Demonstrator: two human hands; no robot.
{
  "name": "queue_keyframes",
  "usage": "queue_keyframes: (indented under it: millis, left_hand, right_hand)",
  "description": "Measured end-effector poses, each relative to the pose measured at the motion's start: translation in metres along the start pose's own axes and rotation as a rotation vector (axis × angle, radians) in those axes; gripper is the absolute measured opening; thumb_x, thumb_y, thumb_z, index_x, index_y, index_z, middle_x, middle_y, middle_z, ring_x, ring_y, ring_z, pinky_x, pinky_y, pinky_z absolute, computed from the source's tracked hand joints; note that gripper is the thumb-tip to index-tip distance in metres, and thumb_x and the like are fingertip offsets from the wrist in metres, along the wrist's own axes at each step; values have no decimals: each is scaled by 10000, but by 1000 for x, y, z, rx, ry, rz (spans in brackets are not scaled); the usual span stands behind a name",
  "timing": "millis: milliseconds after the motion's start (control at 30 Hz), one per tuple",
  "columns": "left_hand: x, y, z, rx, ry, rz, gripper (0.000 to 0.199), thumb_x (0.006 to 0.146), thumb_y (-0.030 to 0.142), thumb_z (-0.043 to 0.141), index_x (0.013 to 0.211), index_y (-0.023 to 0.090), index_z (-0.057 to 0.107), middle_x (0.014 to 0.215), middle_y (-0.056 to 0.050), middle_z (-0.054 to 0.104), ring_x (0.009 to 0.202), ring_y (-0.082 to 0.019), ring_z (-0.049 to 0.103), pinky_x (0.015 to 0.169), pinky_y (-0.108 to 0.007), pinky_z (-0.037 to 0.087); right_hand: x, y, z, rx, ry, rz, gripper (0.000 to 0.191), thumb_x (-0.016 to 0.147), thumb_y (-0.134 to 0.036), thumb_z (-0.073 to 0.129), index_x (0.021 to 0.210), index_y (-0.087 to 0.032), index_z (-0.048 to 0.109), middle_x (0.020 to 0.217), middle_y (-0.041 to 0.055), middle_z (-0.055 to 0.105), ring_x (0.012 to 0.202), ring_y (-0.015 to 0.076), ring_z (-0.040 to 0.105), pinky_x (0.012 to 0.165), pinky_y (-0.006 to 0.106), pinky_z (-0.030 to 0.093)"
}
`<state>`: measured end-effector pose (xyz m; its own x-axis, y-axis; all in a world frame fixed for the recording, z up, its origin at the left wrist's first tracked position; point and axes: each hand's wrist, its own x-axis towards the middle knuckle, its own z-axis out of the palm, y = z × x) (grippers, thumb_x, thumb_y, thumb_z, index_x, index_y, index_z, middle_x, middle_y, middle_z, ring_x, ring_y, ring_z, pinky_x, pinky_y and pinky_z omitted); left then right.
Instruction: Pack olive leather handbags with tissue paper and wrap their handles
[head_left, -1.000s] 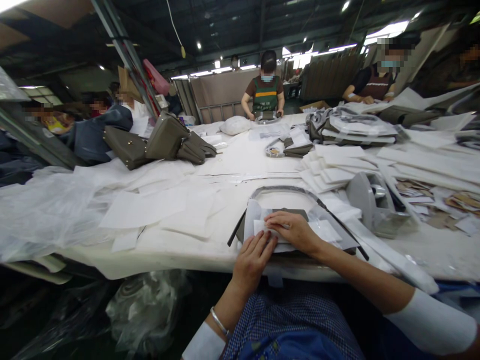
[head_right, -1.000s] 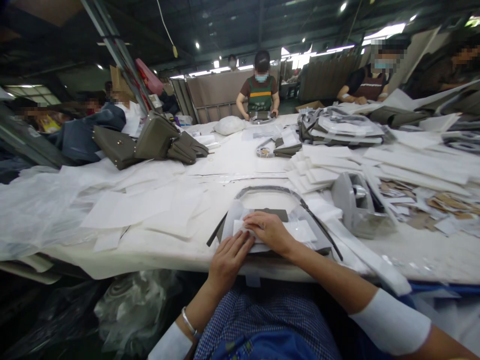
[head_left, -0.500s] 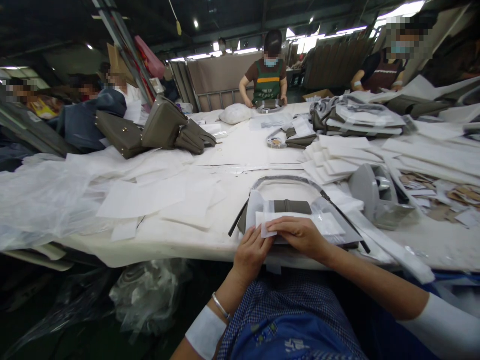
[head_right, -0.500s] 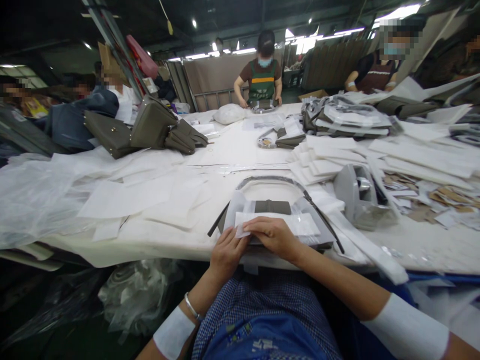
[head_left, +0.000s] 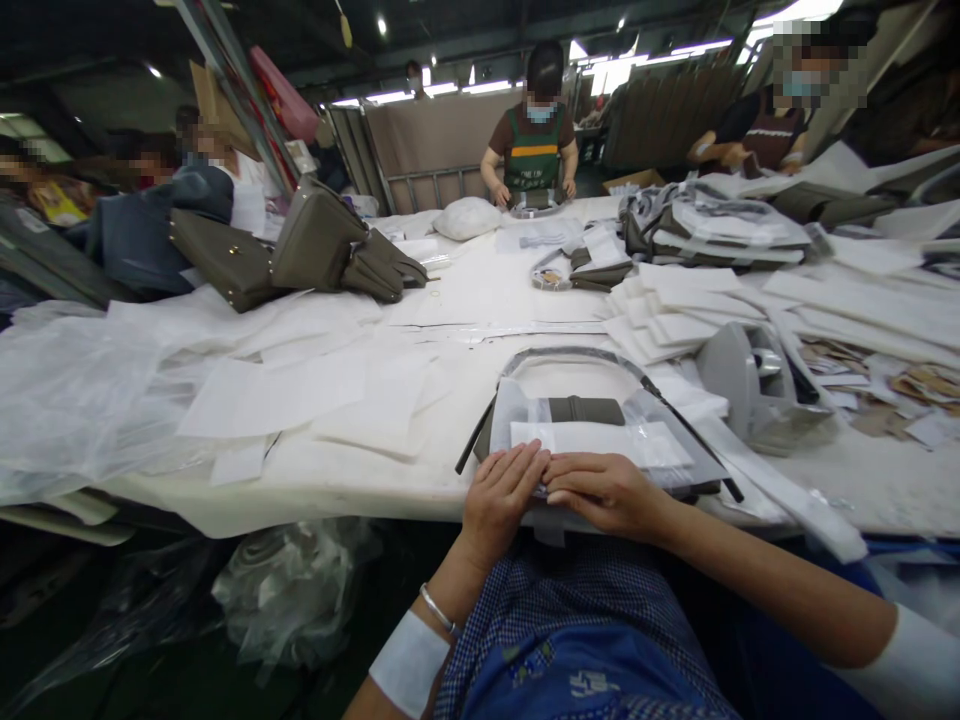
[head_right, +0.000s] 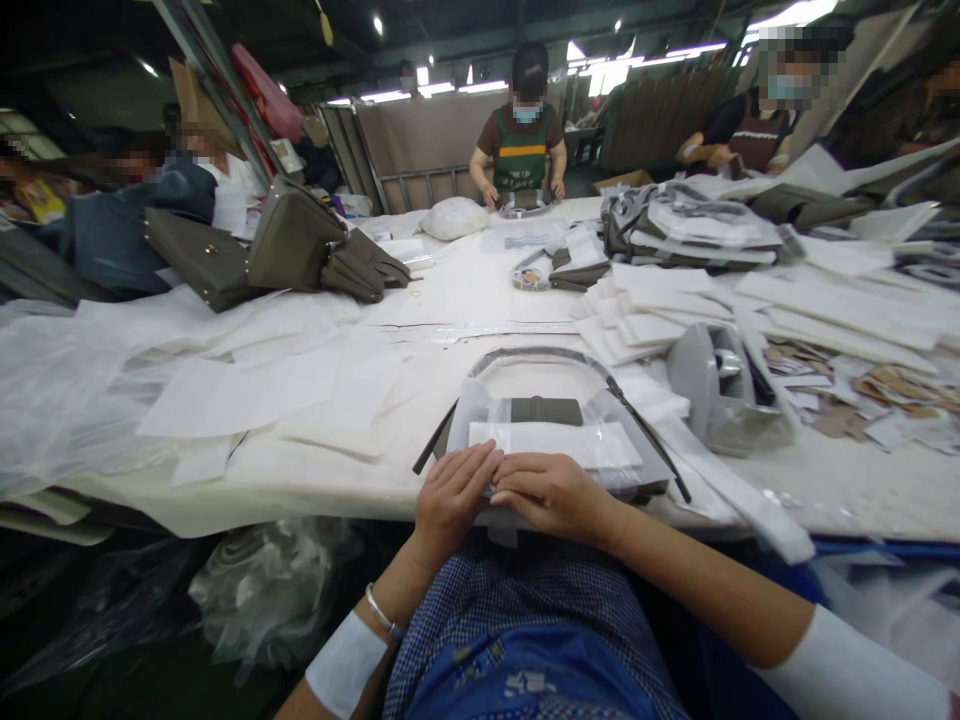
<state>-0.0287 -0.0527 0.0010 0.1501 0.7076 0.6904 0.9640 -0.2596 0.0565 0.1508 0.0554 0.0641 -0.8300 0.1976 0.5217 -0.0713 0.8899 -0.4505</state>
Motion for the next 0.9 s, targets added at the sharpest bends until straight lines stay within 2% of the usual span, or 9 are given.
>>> queue_keyframes:
  millis: [67,167,233,333,467,533,633,767,900]
  left_hand:
    - [0,0,-1,14,-28,21,451,977,266,526,1419,195,474,1385,-78,582,1316,-226,510,1074,-394,444]
    - [-1,0,0,34,-27,27,445,969,237,534,1410,195,490,1384,-72,582,1344,-232,478,1085,-397,433]
    - [-1,0,1,36,-21,19,443,967,239,538,1405,195,494,1383,-67,583,1334,-219,490,1091,-389,429]
    - [-2,1,2,35,-15,15,437,971,263,533,1400,187,501,1365,-78,597,1317,-211,509,1085,-383,441]
    - [-3,1,3,41,-5,13,432,966,209,529,1398,193,503,1352,-77,608,1310,-206,517,1080,-380,450]
    - [-4,1,4,42,-4,12,440,962,174,522,1400,186,497,1365,-72,597,1317,-206,509,1079,-384,452]
    - [-5,1,6,55,-11,12,448,958,153,513,1405,176,490,1386,-75,576,1333,-216,490,1067,-397,462]
    - [-3,2,5,71,-10,21,443,965,156,504,1408,175,484,1387,-76,573,1317,-211,510,1064,-398,463]
    - [-2,3,3,83,-9,22,433,964,164,516,1396,183,499,1384,-70,576,1299,-212,529,1050,-392,473]
  right_hand:
    - [10,8,-13,-48,26,93,184,955,-240,551,936,-216,732,916,28,751,870,155,707,847,270,580]
    - [27,40,-27,-288,45,254,230,961,-292,531,1019,-203,735,1047,71,748,1001,226,686,932,366,531]
    - [36,64,-30,-411,-93,318,265,961,-310,517,1051,-186,732,1120,106,729,1068,274,660,984,427,482]
    - [44,87,-23,-422,-310,358,300,973,-310,472,1062,-185,730,1168,119,712,1077,284,655,1014,464,429]
    - [57,92,-10,-370,-418,371,331,990,-296,419,1065,-214,731,1211,94,698,1118,271,635,1099,529,299]
    - [66,91,-3,-349,-455,372,342,994,-288,406,1068,-215,732,1225,84,693,1147,263,618,1112,519,276]
    - [79,91,5,-312,-497,397,357,995,-292,399,1083,-215,736,1240,71,687,1172,251,602,1073,428,347]
    - [86,93,7,-301,-513,414,365,987,-333,420,1016,-227,768,1193,58,711,1099,224,641,957,299,439]
    - [78,96,-2,-362,-450,450,391,993,-384,402,1083,-228,749,1269,81,667,1192,252,587,975,316,424]
